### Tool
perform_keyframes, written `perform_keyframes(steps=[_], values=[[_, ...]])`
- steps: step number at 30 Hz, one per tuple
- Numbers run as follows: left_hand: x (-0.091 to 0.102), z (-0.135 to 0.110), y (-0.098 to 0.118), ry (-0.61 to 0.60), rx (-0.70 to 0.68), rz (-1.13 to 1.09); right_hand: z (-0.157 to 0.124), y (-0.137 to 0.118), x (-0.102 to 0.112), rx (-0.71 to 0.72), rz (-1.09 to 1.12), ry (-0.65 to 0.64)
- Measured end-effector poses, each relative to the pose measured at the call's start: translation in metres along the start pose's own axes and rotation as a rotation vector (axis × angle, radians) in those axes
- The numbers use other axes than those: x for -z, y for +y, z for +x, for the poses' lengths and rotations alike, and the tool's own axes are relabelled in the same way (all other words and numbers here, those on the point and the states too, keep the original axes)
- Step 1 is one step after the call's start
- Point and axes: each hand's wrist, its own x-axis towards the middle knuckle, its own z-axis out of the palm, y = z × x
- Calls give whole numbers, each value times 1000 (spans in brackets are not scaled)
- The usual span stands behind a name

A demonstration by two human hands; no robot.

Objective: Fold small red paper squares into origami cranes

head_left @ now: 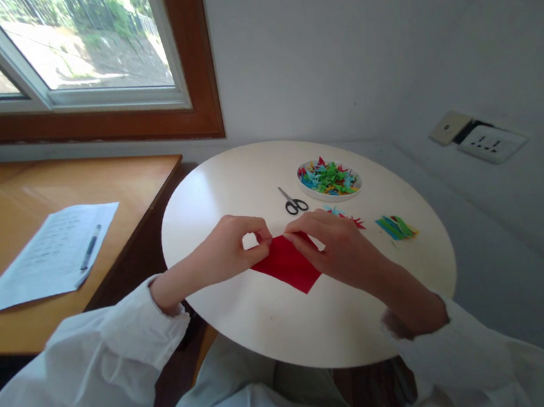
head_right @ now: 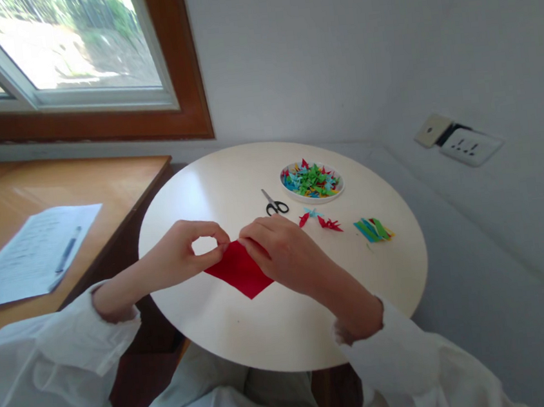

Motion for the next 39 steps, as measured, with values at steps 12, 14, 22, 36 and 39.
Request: perform_keyframes(steps=[12,14,22,36,39], values=[[3,-10,-17,10,52,-23,-7,9,19,-50,-61,103],[3,-11,-18,6,66,-28,-9,9,22,-42,-81,107],[5,-11,-17,-23,85,-8,-12,6,26,-11,-110,79],[6,-17,-26,-25,106,9,-18,7,33,-15,-166,87],[7,-18,-26,-17,123,12,-18,5,33,-17,-175,74]])
